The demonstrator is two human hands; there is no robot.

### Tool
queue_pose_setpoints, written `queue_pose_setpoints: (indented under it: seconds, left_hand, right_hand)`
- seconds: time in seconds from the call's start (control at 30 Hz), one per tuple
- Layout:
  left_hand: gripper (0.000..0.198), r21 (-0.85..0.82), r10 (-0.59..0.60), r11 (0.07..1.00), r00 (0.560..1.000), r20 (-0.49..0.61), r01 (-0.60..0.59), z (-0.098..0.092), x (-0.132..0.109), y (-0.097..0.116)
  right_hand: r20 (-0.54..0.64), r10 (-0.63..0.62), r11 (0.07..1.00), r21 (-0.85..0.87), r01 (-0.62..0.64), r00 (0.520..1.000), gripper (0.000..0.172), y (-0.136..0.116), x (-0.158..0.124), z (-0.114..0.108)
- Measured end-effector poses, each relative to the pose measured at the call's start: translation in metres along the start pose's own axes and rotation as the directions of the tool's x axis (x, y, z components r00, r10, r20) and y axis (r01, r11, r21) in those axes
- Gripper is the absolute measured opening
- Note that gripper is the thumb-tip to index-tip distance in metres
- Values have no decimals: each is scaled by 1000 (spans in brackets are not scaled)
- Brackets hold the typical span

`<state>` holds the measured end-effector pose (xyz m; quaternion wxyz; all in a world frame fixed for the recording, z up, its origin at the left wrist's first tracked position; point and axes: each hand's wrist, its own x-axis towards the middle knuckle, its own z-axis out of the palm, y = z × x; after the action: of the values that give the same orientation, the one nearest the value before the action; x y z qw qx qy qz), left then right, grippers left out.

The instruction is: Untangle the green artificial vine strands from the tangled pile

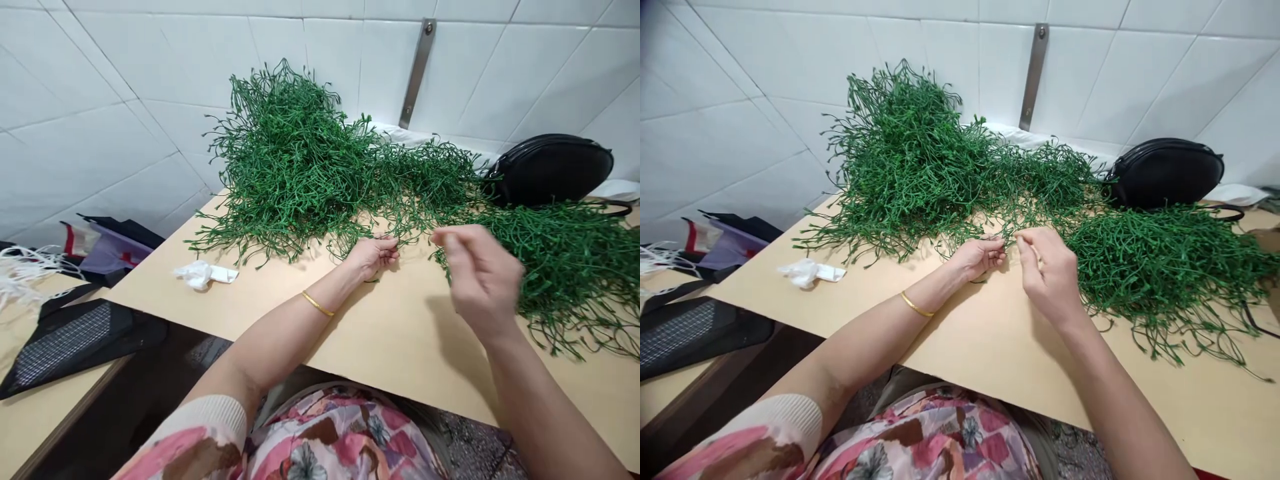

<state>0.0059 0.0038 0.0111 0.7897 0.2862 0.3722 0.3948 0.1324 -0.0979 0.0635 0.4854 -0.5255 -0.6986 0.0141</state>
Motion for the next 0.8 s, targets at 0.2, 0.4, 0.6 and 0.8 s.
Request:
queue_pose_setpoints:
  seconds: [0.2,0.4,0.6,0.8]
  left_hand:
    - [16,-45,-9,999,1000,3,9,3,-4,-1]
    - [15,-80,-38,996,999,33,41,1,-1,-3]
    - [16,-81,-68,994,997,37,70,0,0,-2]
    - [17,-78,-59,995,996,61,64,-1,0,-3]
  right_hand:
    - [208,-51,970,-223,98,977,16,54,7,50]
    - [177,13,986,-167,17,984,14,66,-2,59]
    - [141,-103,952,-271,139,985,22,65,-4,56]
    - [127,-186,937,-276,215,974,17,66,-4,56]
